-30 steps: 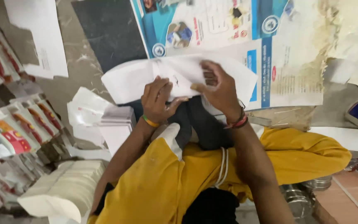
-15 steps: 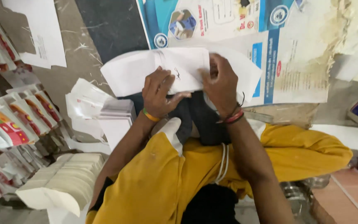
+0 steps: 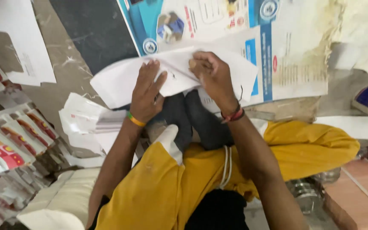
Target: The person is manually folding and stacking large white envelopes or paper packets on a floor covered with printed materials and workspace items.
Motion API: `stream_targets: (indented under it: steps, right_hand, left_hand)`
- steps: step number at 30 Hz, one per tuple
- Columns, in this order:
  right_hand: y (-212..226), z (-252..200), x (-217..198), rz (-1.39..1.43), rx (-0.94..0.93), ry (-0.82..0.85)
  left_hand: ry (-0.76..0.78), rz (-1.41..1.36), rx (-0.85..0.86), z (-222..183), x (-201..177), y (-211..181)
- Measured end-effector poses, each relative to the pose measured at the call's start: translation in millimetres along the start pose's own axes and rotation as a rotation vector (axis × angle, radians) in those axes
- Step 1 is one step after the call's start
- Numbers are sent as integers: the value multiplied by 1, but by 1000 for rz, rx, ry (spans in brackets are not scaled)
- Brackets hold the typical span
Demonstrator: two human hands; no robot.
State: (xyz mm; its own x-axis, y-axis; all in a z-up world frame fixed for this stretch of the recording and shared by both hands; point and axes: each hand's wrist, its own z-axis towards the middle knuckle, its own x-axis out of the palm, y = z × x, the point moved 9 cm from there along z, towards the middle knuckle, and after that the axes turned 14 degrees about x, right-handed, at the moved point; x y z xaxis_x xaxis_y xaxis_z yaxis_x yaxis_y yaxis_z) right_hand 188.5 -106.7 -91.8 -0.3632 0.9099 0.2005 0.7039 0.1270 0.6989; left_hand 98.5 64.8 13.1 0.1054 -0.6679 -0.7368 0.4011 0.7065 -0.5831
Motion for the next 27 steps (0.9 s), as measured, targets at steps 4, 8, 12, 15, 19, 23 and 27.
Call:
stream_targets:
  steps: [4, 8, 12, 15, 19, 23, 27]
  right_hand:
    - [38, -32, 20, -23, -267, 241]
    - [53, -29, 13, -692, -413, -245]
    - [88, -46, 27, -398, -492, -56]
    - [41, -28, 14, -531, -301, -149]
    - [27, -44, 8, -436, -295, -201]
    - [79, -36, 23, -578, -672, -101]
    - [21, -34, -3, -608, -251, -455]
  left_hand:
    - [-169, 291, 89, -20, -5, -9]
    - [-228, 325, 103, -9, -9, -3]
    - [-186, 278, 51, 1, -11, 1]
    - [-287, 335, 83, -10, -8, -2]
    - [-254, 298, 31, -16, -11, -15]
    - [-320, 333, 94, -1, -7, 11]
    - [-299, 284, 11, -16, -11, -1]
